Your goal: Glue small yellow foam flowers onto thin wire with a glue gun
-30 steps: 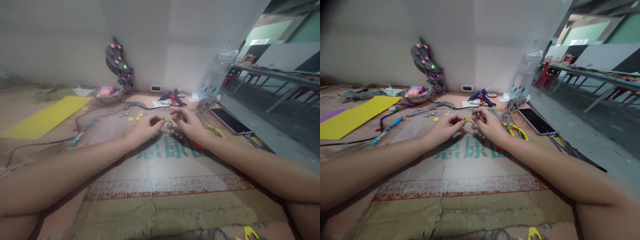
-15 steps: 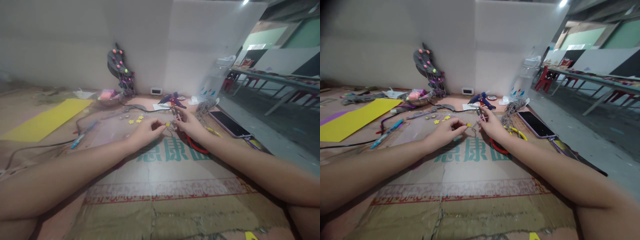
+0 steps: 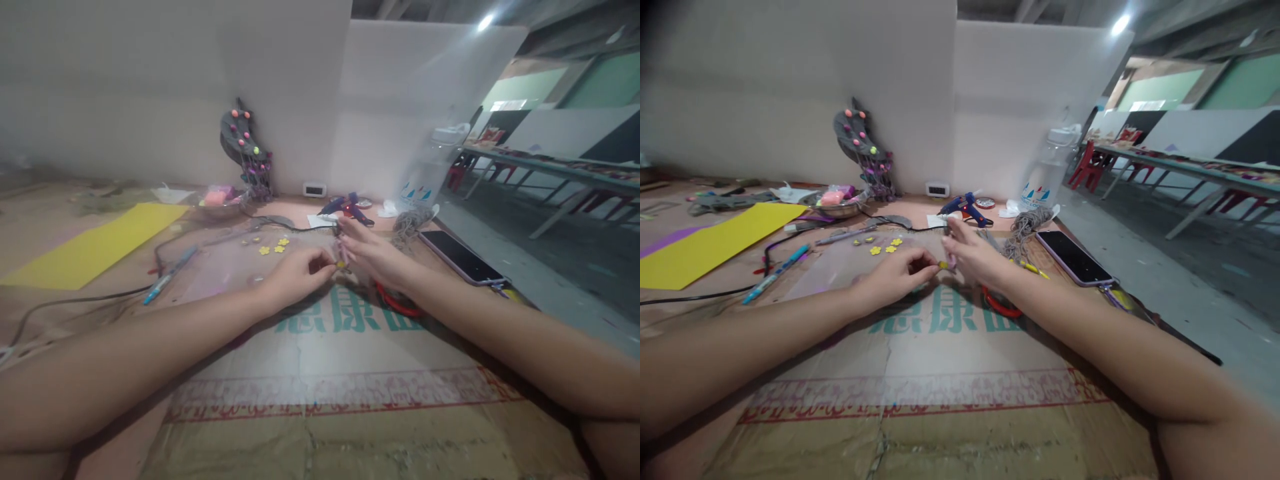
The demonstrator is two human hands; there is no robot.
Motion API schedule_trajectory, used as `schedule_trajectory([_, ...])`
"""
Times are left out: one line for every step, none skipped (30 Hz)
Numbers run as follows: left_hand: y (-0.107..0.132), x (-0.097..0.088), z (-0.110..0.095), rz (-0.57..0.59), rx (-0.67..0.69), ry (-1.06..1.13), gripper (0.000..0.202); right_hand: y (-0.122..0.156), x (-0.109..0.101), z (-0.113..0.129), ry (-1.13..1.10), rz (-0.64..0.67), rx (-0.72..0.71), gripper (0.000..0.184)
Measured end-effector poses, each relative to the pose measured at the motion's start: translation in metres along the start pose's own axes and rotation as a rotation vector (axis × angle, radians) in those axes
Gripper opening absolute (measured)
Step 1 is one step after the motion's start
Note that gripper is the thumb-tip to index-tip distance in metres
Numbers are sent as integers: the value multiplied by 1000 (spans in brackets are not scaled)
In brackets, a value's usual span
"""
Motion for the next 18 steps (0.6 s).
schedule_trajectory([0,0,-1,1,6,6,19,3,6,-1,41,55,-12,52])
schedule_trajectory([0,0,-1,3,8,8,19,6,11,-2,81,98,-16,54])
schedule_trajectory([1,0,-1,8,7,7,20,8,12,-4,124,126,-14,54])
schedule_trajectory([1,0,-1,14,3,2,20,9,11,-5,176,137,-17,53])
schedule_trajectory([1,0,-1,17,-4,-5,21,10,8,-5,241,133,-25,49])
schedule_trajectory([1,0,-1,21,-13,-12,21,10,4,-3,318,114,-45,43])
schedule_trajectory([1,0,-1,25,-19,-11,22,9,-2,-1,407,89,-73,36])
schedule_trajectory([2,0,0,29,-24,-6,22,9,-6,2,501,72,-103,30])
schedule_trajectory([2,0,0,29,-28,0,23,8,-10,4,589,63,-131,25])
schedule_trajectory([2,0,1,25,-28,4,23,8,-12,6,665,64,-154,22])
schedule_trajectory([2,0,1,20,-25,4,23,8,-12,8,729,72,-171,21])
schedule_trajectory([2,0,1,7,-21,-5,23,9,-12,8,782,84,-188,21])
schedule_trajectory([3,-1,2,-9,-18,-29,23,10,-10,8,826,100,-204,21])
schedule_trajectory([3,-2,2,-24,-17,-66,23,11,-8,9,864,113,-226,20])
schedule_trajectory([3,-3,2,-36,-18,-109,23,13,-6,9,898,125,-248,20])
schedule_trajectory([4,-4,2,-44,-18,-153,24,14,-3,9,925,138,-266,21])
schedule_trajectory([4,-5,1,-51,-16,-192,24,16,-1,8,943,147,-279,22])
schedule_trajectory([3,-5,1,-58,-11,-221,23,17,0,8,950,153,-285,23])
Point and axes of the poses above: each hand's wrist, its own y-axis away from the middle knuckle, its own x-axis out of the palm, z = x × y, the point moved 6 cm from there along -y, towards the middle knuckle, and after that the axes turned 11 degrees about -y, right-handed, at the moved point
